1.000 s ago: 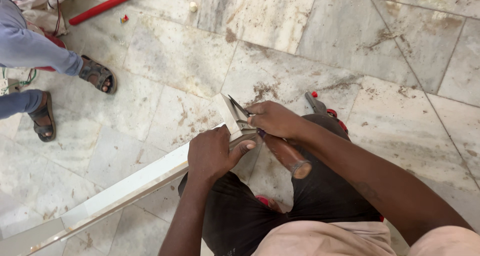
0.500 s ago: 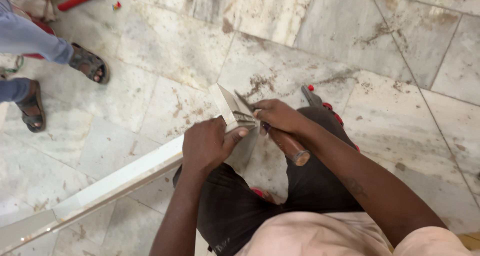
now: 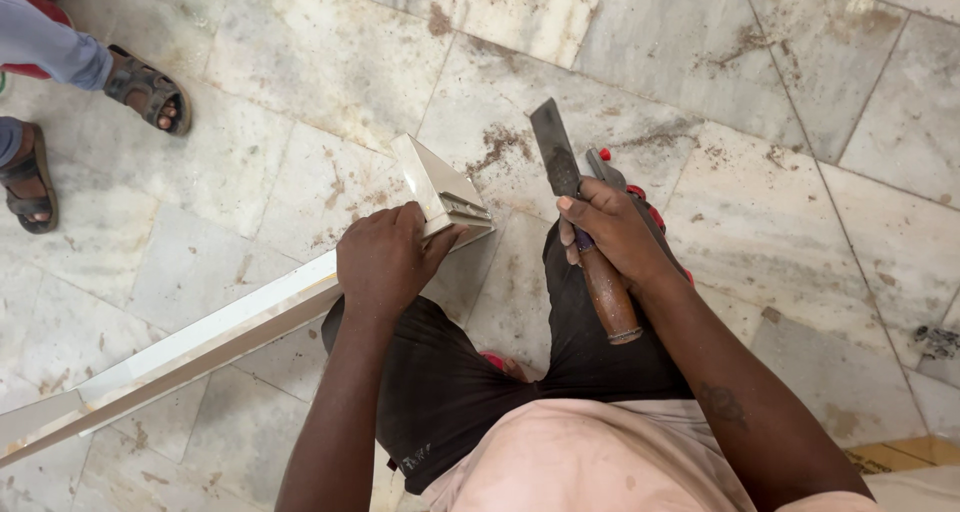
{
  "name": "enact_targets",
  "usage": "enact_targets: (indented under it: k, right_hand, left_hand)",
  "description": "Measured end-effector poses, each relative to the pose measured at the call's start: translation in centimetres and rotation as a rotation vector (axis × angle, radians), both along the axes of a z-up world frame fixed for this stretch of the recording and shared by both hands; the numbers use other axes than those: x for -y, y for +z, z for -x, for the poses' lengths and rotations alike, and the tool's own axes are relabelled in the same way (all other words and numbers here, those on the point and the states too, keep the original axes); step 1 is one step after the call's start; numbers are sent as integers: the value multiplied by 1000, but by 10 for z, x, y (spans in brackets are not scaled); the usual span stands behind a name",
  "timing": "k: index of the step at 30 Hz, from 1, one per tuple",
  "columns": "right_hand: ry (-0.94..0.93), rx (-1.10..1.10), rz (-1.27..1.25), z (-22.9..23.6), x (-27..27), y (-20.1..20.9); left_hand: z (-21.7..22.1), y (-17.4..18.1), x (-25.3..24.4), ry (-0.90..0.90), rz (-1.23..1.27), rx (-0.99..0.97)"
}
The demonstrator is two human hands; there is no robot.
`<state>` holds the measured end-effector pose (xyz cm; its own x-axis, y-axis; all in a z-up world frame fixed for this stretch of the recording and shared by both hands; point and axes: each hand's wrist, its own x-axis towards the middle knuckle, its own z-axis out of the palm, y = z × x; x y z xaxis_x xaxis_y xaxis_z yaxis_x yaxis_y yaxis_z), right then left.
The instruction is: The person uses a chisel to trim a wooden plank, then places it on a cabinet frame to check fit. They wipe the plank and sweep the floor with a broom. Another person is visible nearby using a phone.
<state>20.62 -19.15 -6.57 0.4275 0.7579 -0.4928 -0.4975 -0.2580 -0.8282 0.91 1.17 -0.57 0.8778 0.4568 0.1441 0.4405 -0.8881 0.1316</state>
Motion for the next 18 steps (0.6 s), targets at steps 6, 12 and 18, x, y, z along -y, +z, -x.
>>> enact_targets:
  k: [6, 12, 18]
  right_hand:
    - [-78, -56, -152, -1, 9, -4]
    - [-55, -17, -202, 3, 12, -2]
    - [-129, -7, -147, 5, 17, 3]
  left_hand:
    - [2, -1, 0, -10, 80, -37]
    - [1, 10, -5, 21, 219, -142]
    - [0, 11, -6, 33, 215, -167]
